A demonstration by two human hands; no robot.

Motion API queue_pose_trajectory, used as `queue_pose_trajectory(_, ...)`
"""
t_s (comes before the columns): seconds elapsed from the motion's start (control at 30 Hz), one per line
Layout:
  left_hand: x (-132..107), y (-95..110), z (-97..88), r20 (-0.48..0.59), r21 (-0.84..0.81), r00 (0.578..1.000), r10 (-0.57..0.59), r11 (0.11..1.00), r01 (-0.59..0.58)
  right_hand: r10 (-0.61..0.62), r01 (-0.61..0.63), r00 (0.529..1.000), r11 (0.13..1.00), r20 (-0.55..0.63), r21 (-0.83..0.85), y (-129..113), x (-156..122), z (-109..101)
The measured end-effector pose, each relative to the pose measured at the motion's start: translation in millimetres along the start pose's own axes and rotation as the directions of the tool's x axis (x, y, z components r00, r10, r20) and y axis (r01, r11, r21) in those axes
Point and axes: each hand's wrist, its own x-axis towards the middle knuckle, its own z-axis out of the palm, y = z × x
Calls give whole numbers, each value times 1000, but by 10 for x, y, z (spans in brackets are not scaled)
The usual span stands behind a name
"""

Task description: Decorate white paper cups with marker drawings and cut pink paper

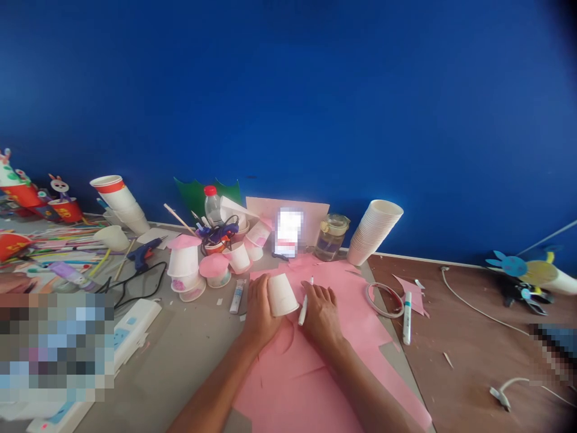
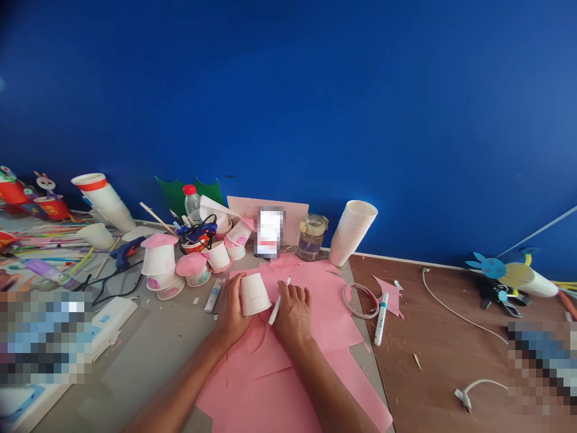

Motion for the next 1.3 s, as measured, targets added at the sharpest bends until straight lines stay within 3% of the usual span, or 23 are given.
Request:
queue_pose_trajectory(0.27,6,12,-10,3,-5,1000,-11,1000,11,-16,17,1000,999,-26,27,29,-14,65)
queue_pose_trajectory(0.4,5,17,-19,10,6,1000,-23,1000,23,45,-29,996,977,-73,211,82,2,82)
queue_pose_trajectory(0.5,-4,11,-21,31,9,999,-18,1000,18,194,-131,976,885,-98,447,83,36,22)
queue_pose_trajectory(0.6,-14,13,-18,55,-4,998,-4,1000,4,368,-209,920,751,-134,626,50,70,-69)
queue_pose_trajectory(0.73,-23,36,-6,86,-23,996,20,1000,-18,469,-214,866,660,-173,720,30,81,-118)
queue_pose_trajectory(0.87,-37,66,5,117,-19,992,43,999,-41,515,-238,847,588,-131,773,63,74,-73)
queue_pose_trajectory(1.3,-69,109,-51,260,-25,962,76,997,-72,488,-201,853,634,-184,747,90,77,-45)
